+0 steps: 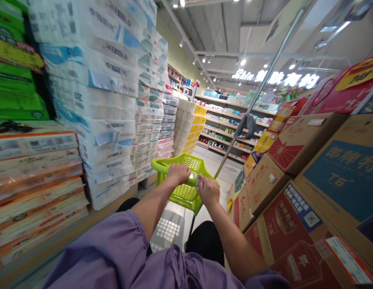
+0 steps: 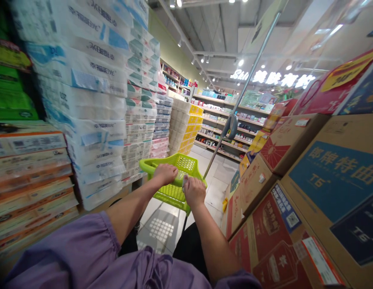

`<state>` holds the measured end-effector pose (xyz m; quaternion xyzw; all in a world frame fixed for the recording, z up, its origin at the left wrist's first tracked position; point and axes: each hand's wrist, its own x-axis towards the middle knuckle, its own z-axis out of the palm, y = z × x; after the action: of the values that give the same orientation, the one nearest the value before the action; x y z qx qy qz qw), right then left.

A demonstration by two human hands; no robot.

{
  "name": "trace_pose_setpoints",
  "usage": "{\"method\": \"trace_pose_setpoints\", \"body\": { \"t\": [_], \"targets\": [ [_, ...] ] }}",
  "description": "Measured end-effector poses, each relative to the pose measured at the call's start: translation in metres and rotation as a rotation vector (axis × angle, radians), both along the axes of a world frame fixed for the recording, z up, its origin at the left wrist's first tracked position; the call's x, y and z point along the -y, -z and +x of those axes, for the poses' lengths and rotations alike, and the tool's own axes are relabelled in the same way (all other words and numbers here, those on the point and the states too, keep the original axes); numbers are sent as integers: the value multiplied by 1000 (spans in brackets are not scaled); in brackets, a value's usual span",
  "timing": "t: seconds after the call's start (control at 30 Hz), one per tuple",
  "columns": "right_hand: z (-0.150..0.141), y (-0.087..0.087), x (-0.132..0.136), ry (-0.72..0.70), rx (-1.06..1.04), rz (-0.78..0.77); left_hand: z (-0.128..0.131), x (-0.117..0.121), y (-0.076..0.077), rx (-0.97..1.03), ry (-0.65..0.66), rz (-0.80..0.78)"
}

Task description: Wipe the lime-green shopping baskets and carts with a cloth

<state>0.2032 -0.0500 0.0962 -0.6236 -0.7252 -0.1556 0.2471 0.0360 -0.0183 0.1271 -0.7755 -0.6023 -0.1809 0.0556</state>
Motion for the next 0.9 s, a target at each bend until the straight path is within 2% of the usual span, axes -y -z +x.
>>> {"method": "trace_pose_setpoints", "body": {
  "t": [0.07,0.13,0.2,0.3,0.33,0.37,0.5,0.57,0.67,0.7,0.73,0.83,0.9],
  "targets": [
    [1,-8,-6,17,-16,-231,-1,1,0,-22,1,6],
    [3,-10,-9,10,-7,-325,-2,2,-1,-39,4,6],
    [4,-2,-6,-10,-11,-174,-2,2,-3,-54,4,5],
    [6,16,3,-127,-33,181,-3,3,-5,-56,0,8],
    [7,18,4,-137,-46,213,-3,3,-6,-53,-1,9],
    [8,18,4,-126,-58,183,-3,4,-6,-50,0,11],
    [10,1,-2,-7,-52,-200,-3,6,-8,-46,1,10],
    [10,-1,0,4,-35,-181,-3,7,-8,-48,0,8],
    [10,7,7,-53,-17,75,-4,8,-9,-52,3,6],
    [10,8,8,-63,-15,109,-4,8,-9,-54,5,7],
    [11,8,8,-57,-15,88,-4,8,-9,-54,7,9],
    [13,0,3,-7,9,-159,-4,8,-7,-55,10,20],
    [14,-1,2,-7,27,-202,-4,8,-6,-53,7,21]
  ]
}}
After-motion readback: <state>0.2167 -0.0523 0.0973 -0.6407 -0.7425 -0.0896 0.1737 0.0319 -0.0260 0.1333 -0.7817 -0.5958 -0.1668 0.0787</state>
